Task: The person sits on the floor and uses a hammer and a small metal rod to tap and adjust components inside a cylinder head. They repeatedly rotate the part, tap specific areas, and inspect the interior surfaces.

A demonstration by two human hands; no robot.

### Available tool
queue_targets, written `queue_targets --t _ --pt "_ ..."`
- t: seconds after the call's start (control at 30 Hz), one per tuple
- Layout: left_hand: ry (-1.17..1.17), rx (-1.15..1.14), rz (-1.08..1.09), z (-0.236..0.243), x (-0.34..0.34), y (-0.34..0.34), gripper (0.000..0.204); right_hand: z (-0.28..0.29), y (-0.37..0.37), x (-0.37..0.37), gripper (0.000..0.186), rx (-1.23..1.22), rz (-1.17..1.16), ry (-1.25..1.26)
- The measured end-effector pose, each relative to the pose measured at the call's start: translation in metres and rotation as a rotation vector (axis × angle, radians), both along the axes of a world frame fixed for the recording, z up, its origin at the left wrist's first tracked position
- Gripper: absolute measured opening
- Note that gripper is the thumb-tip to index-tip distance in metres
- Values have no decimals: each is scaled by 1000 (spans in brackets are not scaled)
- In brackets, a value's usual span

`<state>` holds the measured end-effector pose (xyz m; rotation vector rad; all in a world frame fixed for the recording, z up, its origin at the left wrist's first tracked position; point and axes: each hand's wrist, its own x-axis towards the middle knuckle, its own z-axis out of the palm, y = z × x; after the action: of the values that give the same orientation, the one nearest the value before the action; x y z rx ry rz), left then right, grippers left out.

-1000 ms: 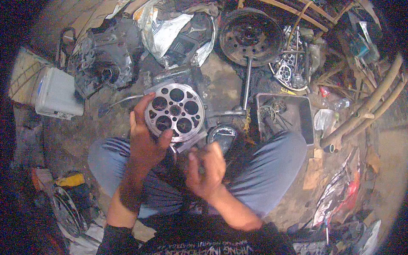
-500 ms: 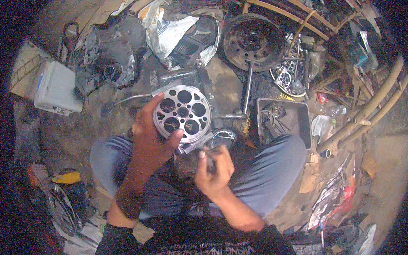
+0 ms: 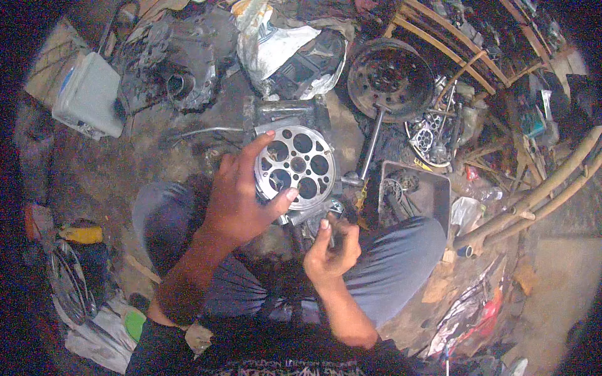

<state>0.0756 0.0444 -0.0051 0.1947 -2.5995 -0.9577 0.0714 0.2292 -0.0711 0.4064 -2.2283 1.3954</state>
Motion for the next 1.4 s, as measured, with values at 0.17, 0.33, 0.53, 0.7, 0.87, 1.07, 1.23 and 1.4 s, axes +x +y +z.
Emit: queue_targets --t 0.17,0.33,0.53,0.7,0.87,1.07,1.23,1.4 --pt "39 18 -25 -7 -2 0 93 -13 0 12 12 47 109 166" --pt "63 18 28 -10 -3 2 89 -4 -2 2 11 77 35 160" --pt "85 23 14 -11 -5 1 89 -14 1 -7 13 18 -72 39" --pt "103 21 17 -14 -6 2 89 -16 -1 10 10 -13 184 198" --pt "62 38 36 -7 -5 4 88 -12 -3 -9 8 -136 -108 -39" --pt "86 15 23 -13 -5 2 88 -3 -7 20 13 50 297 97" --pt "124 -1 2 -12 -7 7 89 -21 -4 35 11 -2 126 86" --pt "83 -11 3 -10 -5 5 90 5 -4 15 15 -94 -115 -71"
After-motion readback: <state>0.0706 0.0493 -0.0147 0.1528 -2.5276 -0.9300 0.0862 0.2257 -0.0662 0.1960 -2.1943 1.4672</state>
